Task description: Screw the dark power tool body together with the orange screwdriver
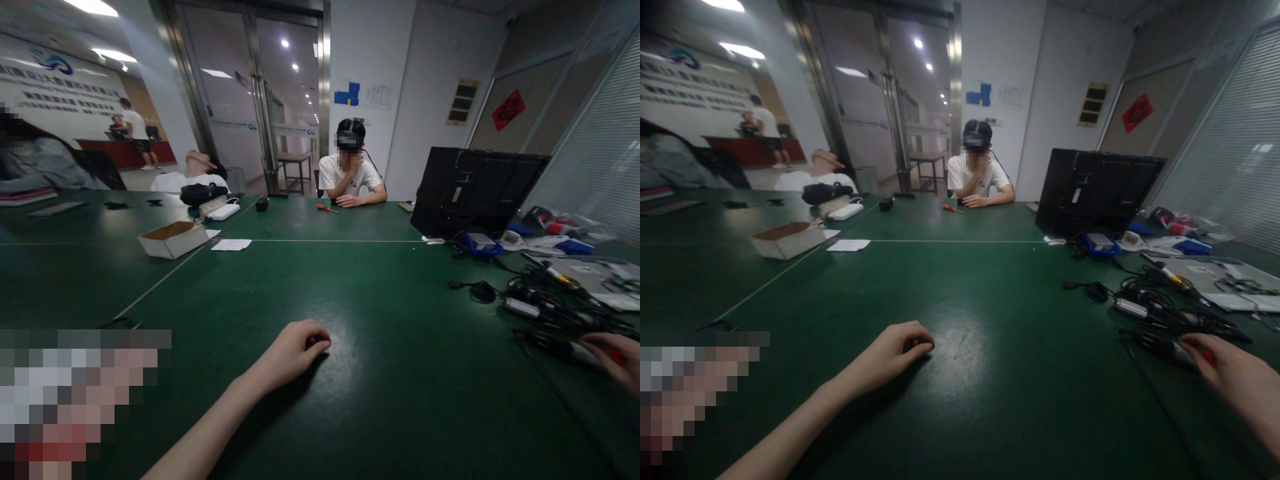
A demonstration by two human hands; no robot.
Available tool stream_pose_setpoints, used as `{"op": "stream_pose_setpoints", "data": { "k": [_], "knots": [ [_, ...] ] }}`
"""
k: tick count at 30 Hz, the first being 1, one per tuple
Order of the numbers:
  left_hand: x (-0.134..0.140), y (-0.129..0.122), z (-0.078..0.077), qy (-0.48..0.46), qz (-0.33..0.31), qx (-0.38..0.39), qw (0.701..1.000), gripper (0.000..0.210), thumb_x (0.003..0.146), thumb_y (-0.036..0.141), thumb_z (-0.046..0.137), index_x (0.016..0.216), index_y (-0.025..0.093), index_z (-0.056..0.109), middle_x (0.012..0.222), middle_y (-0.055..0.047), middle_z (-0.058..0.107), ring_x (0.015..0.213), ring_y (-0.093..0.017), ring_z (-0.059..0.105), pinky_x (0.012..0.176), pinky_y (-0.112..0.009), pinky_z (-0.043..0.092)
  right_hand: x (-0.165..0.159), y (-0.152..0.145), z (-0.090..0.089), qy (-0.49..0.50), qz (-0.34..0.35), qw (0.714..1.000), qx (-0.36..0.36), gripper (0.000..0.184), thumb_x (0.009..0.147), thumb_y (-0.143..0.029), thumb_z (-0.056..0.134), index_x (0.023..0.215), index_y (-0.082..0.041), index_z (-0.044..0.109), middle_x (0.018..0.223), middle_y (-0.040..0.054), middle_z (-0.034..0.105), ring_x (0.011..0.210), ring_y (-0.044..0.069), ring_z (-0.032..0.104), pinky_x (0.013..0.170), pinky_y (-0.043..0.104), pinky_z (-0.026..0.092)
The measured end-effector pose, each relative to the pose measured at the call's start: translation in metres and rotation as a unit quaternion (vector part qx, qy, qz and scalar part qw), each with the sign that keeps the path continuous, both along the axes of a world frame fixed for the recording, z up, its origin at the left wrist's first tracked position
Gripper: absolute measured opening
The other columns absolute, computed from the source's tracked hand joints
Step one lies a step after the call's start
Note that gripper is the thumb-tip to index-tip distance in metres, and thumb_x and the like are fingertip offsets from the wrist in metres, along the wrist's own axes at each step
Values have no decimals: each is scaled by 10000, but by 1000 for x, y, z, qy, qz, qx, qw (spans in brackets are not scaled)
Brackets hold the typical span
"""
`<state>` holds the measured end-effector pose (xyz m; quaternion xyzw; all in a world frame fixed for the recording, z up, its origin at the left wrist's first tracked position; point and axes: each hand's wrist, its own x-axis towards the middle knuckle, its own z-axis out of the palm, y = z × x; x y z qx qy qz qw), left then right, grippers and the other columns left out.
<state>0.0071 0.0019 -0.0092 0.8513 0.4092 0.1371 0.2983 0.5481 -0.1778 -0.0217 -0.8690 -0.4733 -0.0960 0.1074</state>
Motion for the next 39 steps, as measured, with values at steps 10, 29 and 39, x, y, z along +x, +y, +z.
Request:
{"op": "stream_pose_setpoints", "data": {
  "k": [10,29,39],
  "knots": [
    [-2,1,-1,9,-4,-4,1000,235,871,313,506,915,178,694,908,-52,661,822,-190,599,754,-287,456,20,-2,-16,111,-40,993,-26,495,613,-544,428,875,-208,681,930,150,699,712,301,650,634,404,511],
    [-2,0,1,14,-17,-8,1000,234,874,315,500,932,179,681,934,-56,653,850,-198,594,774,-304,456,25,-2,-24,45,42,997,-55,336,713,-411,468,881,-217,685,1018,176,678,768,286,660,638,391,498],
    [-2,0,1,12,-20,0,1000,215,876,299,508,919,177,680,920,-55,649,838,-191,589,770,-302,451,47,-3,-36,68,8,997,-41,411,651,-517,492,879,-243,697,937,129,708,725,284,666,609,380,506]
  ]
}}
